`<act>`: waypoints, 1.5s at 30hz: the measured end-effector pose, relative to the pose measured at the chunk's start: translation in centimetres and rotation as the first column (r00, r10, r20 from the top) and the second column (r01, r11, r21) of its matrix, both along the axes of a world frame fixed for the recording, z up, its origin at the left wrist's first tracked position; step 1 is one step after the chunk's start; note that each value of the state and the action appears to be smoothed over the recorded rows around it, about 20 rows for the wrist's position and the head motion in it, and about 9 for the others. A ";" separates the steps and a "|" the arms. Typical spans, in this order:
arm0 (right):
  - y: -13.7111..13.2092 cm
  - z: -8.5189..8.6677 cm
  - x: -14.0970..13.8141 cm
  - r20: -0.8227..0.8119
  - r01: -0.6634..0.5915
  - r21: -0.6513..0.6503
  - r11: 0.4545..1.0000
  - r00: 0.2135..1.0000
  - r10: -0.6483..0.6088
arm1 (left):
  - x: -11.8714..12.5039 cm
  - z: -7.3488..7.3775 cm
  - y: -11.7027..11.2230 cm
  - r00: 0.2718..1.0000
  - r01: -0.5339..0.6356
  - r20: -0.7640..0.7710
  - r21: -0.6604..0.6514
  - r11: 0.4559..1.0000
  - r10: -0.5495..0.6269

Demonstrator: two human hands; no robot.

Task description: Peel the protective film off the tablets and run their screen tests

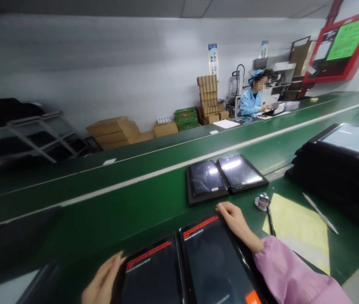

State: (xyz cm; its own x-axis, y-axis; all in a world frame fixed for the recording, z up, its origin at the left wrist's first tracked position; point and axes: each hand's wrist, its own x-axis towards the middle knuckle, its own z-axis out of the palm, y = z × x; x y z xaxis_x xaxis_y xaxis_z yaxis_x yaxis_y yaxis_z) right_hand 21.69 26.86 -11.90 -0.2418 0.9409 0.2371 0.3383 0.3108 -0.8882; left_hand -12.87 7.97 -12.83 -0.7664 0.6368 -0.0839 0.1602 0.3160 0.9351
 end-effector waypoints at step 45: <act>-5.8 2.3 -1.6 0.699 -0.577 0.513 0.636 0.711 0.081 | 3.5 0.4 -6.8 0.944 0.258 -0.230 0.069 0.964 -0.236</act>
State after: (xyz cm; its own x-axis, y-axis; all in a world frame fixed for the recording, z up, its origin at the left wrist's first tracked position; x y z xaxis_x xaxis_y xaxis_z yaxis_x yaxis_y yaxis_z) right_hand 20.10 21.08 -9.64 -0.8100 0.3964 0.4322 0.4188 0.9069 -0.0470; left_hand -9.34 1.14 -12.42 -0.5766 0.8052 0.1386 0.4249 0.1506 0.8926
